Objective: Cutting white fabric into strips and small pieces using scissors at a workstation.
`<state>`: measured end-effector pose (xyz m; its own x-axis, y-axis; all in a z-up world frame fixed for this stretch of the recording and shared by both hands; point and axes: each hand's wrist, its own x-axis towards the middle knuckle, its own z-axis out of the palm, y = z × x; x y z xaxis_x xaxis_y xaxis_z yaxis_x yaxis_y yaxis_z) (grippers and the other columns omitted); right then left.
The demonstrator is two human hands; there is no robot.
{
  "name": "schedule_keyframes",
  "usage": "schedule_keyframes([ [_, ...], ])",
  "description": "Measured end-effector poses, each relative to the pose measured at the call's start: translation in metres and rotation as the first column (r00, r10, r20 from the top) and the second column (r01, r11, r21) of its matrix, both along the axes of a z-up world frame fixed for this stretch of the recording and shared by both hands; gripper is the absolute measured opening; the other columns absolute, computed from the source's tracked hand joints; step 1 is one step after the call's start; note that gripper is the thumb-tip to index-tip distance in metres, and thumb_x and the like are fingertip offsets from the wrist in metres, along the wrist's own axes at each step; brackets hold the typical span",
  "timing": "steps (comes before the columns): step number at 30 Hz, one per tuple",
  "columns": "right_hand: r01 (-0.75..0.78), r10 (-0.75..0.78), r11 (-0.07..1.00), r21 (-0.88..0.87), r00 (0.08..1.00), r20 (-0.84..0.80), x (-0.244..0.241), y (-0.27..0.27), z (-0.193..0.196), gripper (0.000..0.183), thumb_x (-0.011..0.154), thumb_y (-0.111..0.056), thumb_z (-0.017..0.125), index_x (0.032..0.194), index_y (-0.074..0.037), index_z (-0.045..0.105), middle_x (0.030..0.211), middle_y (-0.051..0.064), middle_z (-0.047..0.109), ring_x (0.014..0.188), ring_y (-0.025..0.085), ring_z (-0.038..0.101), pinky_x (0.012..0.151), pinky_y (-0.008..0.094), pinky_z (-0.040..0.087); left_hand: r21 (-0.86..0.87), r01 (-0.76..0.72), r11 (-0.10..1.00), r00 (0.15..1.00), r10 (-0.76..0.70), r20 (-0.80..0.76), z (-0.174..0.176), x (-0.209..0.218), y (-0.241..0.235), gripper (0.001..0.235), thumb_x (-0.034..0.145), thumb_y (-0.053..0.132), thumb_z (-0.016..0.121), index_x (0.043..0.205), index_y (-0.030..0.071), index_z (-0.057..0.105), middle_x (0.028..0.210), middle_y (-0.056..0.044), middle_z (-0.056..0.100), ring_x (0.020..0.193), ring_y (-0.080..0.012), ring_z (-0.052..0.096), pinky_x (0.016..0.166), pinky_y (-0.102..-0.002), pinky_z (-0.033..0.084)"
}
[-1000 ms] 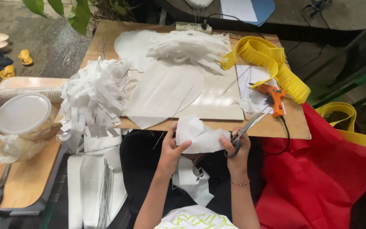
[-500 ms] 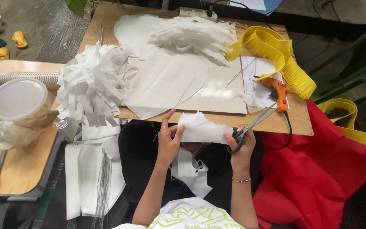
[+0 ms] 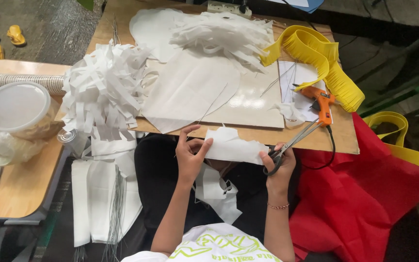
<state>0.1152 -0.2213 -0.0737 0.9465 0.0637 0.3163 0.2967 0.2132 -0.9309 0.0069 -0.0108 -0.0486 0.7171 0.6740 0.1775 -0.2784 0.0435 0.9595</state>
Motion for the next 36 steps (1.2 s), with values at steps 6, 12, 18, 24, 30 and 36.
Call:
schedule_keyframes([
  [6,0.004,-0.004,1.0,0.001,1.0,-0.016,0.001,0.0,-0.002,0.043,0.074,-0.001,0.09,0.093,-0.011,0.052,0.068,-0.002,0.056,0.063,0.003,0.058,0.061,0.017,0.046,0.084,-0.051,0.995,0.998,0.055,-0.04,0.004,0.0,0.001,0.034,0.089,0.018,0.081,0.117,0.011,0.063,0.066,-0.008,0.075,0.058,-0.014,0.07,0.06,-0.026,0.058],
  [12,0.023,-0.024,1.0,-0.015,0.999,-0.022,-0.002,0.0,0.002,0.044,0.073,0.0,0.091,0.092,-0.01,0.052,0.068,-0.002,0.055,0.067,0.006,0.062,0.066,0.018,0.05,0.129,-0.1,0.987,0.989,0.112,-0.093,0.006,0.001,-0.001,0.031,0.088,0.019,0.082,0.113,0.012,0.064,0.066,-0.009,0.074,0.06,-0.0135,0.068,0.063,-0.028,0.058],
  [18,0.045,-0.045,0.999,-0.016,0.999,-0.015,0.004,0.001,-0.009,0.045,0.072,-0.001,0.092,0.093,-0.009,0.053,0.069,-0.001,0.058,0.069,0.007,0.065,0.067,0.018,0.051,0.108,-0.085,0.99,0.993,0.093,-0.069,0.007,-0.001,-0.001,0.016,0.086,0.019,0.084,0.099,0.012,0.078,0.067,-0.008,0.076,0.062,-0.0141,0.073,0.063,-0.028,0.06],
  [24,0.05,-0.051,0.998,-0.031,0.998,-0.035,-0.008,0.009,0.012,0.044,0.073,0.0,0.091,0.092,-0.009,0.052,0.07,0.0,0.058,0.07,0.008,0.066,0.068,0.02,0.052,0.143,-0.151,0.978,0.987,0.157,-0.03,0.007,0.001,-0.005,0.012,0.085,0.013,0.084,0.097,0.014,0.083,0.065,-0.007,0.075,0.056,-0.009,0.067,0.057,-0.025,0.057],
  [30,0.089,-0.089,0.996,-0.019,0.996,-0.023,0.001,0.003,-0.007,0.044,0.073,-0.001,0.091,0.092,-0.01,0.052,0.072,-0.004,0.056,0.073,0.008,0.068,0.069,0.02,0.053,-0.172,-0.004,0.985,0.997,0.016,0.07,-0.025,0.006,-0.007,0.033,0.099,0.015,0.066,0.131,0.01,0.059,0.086,-0.006,0.074,0.077,-0.004,0.058,0.069,-0.023,0.049],
  [36,0.201,-0.201,0.979,0.01,0.979,-0.017,-0.003,0.006,-0.012,0.042,0.079,-0.001,0.088,0.095,-0.011,0.051,0.073,-0.001,0.06,0.07,0.006,0.065,0.067,0.019,0.051,-0.666,0.278,0.693,0.943,-0.064,0.327,0.013,0.001,-0.047,0.067,0.084,0.008,0.074,0.142,0.007,0.04,0.124,-0.01,0.064,0.11,-0.0174,0.066,0.098,-0.033,0.057],
])
